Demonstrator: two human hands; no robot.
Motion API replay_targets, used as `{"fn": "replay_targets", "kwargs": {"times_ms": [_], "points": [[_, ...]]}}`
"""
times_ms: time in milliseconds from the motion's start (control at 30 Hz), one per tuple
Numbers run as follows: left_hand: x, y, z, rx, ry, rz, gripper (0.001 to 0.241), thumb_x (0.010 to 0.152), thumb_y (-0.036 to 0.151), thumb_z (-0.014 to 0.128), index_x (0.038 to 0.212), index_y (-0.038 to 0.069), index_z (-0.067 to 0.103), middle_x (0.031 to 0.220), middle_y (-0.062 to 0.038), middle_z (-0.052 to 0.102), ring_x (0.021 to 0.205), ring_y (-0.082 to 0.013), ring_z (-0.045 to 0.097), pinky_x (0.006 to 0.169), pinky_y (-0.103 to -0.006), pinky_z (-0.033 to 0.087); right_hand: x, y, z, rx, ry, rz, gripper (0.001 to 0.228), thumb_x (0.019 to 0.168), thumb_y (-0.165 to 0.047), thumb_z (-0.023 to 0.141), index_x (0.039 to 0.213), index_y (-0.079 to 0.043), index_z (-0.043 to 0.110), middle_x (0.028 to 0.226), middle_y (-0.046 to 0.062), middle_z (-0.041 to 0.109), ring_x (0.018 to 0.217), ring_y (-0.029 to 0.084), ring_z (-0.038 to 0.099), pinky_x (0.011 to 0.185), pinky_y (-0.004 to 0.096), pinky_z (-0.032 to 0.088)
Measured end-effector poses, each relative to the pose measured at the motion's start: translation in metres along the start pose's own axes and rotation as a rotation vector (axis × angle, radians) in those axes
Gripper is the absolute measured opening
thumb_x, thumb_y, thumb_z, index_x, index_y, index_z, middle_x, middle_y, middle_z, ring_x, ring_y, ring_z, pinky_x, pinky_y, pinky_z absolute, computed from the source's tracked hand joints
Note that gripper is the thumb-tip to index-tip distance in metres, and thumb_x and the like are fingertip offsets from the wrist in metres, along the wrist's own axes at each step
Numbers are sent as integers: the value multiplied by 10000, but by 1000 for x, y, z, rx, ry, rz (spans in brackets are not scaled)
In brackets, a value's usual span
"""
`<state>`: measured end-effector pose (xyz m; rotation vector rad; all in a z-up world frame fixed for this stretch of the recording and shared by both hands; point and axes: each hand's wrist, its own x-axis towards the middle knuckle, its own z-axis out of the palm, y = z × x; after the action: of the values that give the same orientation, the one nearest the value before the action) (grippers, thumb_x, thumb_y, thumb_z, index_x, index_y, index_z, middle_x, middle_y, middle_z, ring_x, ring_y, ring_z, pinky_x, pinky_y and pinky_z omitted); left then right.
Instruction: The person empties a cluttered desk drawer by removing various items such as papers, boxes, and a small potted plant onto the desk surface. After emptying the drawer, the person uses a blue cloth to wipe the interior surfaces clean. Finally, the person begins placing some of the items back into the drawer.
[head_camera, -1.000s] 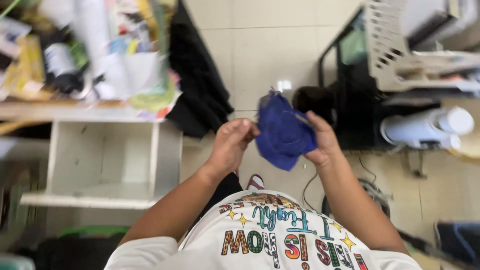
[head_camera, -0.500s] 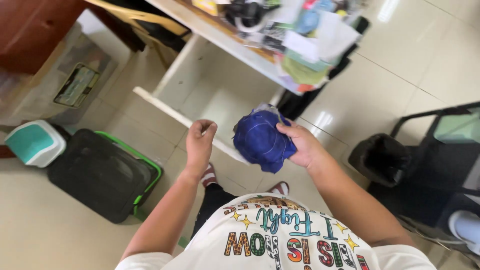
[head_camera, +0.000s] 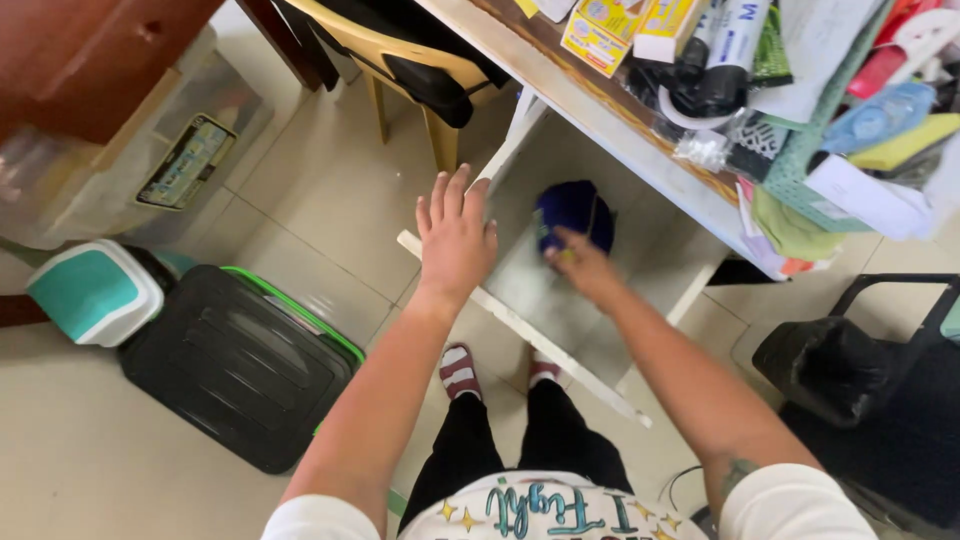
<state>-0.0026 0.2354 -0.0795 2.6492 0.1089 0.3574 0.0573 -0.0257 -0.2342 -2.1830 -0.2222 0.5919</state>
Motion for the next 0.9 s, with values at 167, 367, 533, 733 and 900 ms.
{"fn": "replay_targets", "kwargs": {"times_ms": [167, 367, 533, 733, 900], "points": [[8, 6, -3, 167, -141, -66, 807, 839, 329, 709, 1548, 149, 369, 1642, -146, 274, 1518, -429, 240, 1175, -676, 238, 20, -44, 28, -606, -224, 75, 712, 964, -514, 577, 1581, -309, 285, 1678, 141, 147, 1511, 427, 134, 1160, 624, 213], [20, 6, 3, 375, -387, 53, 925, 813, 521, 686, 1585, 207, 284, 1647, -129, 206, 1495, -424, 220, 1131, -703, 211, 83, 28, 29, -898, -190, 33, 641, 989, -541, 482, 1585, -451, 263, 1718, 96, 45, 1542, 442, -41, 1126, 792, 46], [23, 1, 13, 367, -498, 21, 987, 791, 585, 693, 1590, 162, 296, 1671, -116, 205, 1515, -395, 229, 1161, -670, 195, 169, 81, -27, -995, -90, 93, 619, 996, -462, 486, 1588, -370, 332, 1697, 137, 132, 1533, 475, 22, 1117, 770, 108], [22, -1, 7, 404, -481, 46, 1016, 771, 586, 719, 1605, 140, 346, 1676, -128, 219, 1510, -397, 262, 1171, -652, 210, 197, 48, 15, -1147, 875, -310, 484, 1102, -402, 519, 1442, -67, 600, 1379, 225, 650, 1211, 449, 545, 1015, 574, 339], [18, 1, 6, 443, -652, 97, 1111, 708, 508, 761, 1645, 275, 211, 1708, -158, 104, 1527, -415, 163, 1114, -765, 168, 75, -14, 103, -720, 43, -576, 804, 986, -494, 536, 1592, -19, 306, 1638, 251, 273, 1476, 497, 268, 1169, 596, 244]]}}
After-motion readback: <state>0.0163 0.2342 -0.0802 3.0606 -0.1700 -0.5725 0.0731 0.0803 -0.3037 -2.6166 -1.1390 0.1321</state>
